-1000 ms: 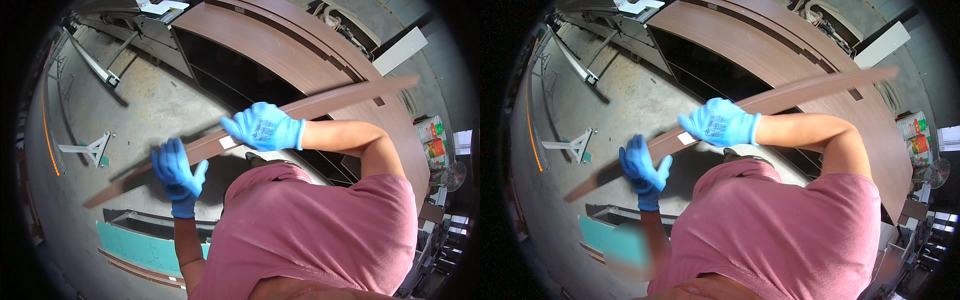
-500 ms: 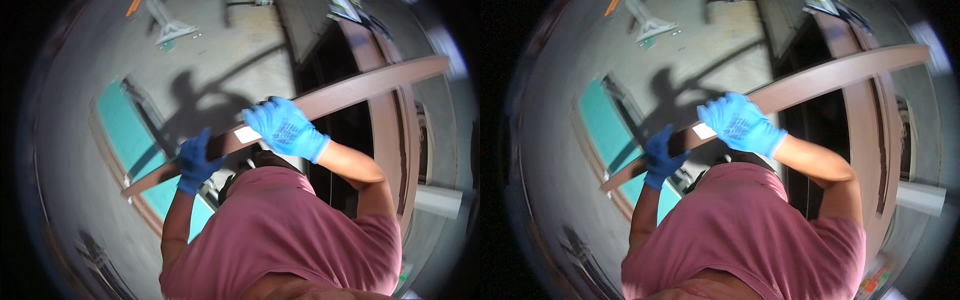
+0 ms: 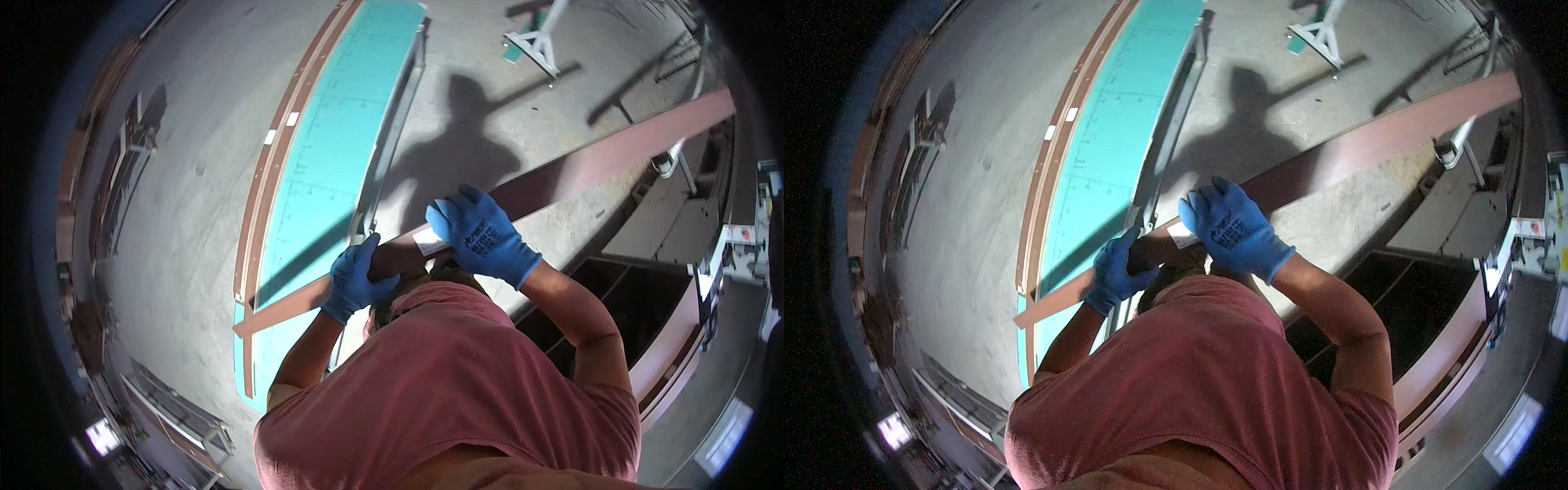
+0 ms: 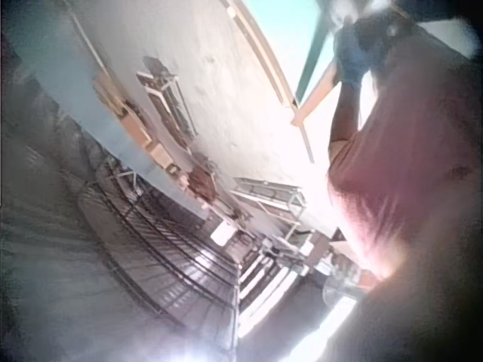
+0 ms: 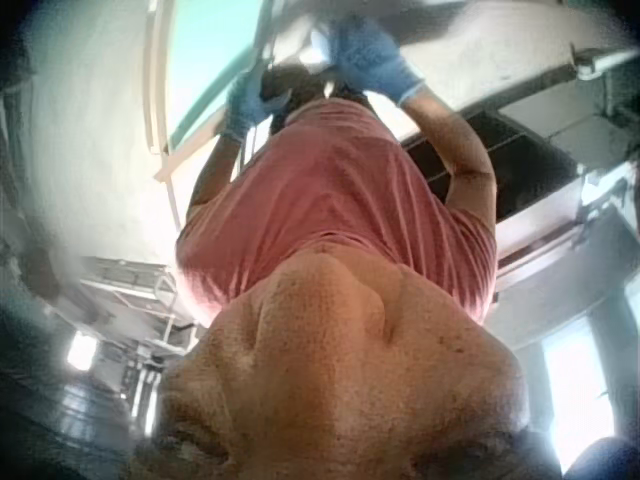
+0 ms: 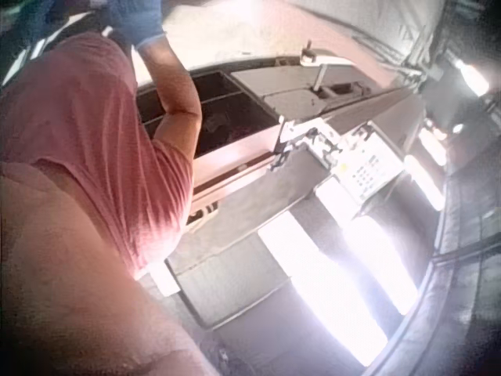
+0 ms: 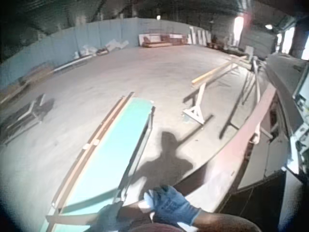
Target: The person repeatedly picks up long brown wood planks from a stack and places them onto a large teal work surface. The person aligns the planks along the edge of the surface and then returns to the stack to retrieve more planks, repeating this process throughout the clip.
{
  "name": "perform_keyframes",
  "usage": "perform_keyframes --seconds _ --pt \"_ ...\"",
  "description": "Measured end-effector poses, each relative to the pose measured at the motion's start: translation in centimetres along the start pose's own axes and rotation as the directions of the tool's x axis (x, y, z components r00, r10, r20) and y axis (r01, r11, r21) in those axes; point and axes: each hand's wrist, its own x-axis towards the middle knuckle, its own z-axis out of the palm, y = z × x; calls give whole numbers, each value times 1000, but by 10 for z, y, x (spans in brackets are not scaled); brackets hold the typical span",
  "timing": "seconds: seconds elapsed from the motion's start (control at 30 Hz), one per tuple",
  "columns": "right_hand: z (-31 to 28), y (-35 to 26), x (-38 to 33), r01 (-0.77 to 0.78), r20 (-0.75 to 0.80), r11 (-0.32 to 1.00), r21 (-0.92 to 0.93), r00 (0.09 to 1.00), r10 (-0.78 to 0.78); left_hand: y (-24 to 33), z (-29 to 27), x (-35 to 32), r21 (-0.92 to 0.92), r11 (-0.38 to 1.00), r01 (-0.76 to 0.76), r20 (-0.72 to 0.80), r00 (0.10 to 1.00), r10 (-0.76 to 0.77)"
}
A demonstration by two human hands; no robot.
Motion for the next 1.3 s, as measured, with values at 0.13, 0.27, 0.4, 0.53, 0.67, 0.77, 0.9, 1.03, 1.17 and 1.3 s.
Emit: perform_keyframes --seconds 0.13,0.27,0.4,0.53,0.67,0.77,0.9,1.03,1.17,1.3 --pt "20 2 74 144 138 987 70 979 -153 -41 6 -23 87 984 152 -151 979 -138" --pt "54 11 128 129 -159 983 129 981 -108 -80 -11 -12 94 951 294 -228 936 -267" --pt "97 21 186 -47 -187 964 262 977 98 -157 -22 7 122 894 431 -260 883 -390" --pt "171 34 233 -212 -14 927 310 974 227 -246 -33 44 75 873 482 -334 837 -433" --pt "240 45 289 -409 207 783 469 912 353 -331 -43 96 29 802 597 -306 769 -561" --pt "288 53 340 -554 345 632 542 832 434 -374 -51 135 -6 741 672 -242 718 -653" --pt "360 75 421 -657 502 452 603 753 425 -420 -47 174 -32 719 694 -263 688 -676" --pt "431 88 495 -747 618 290 598 660 427 -461 -26 207 -17 675 738 -243 652 -719" --pt "514 104 541 -782 625 115 613 569 534 -486 -15 253 -22 654 756 -185 640 -746" --pt "561 117 580 -701 673 -143 699 576 463 -518 -5 276 7 634 773 -172 626 -761"
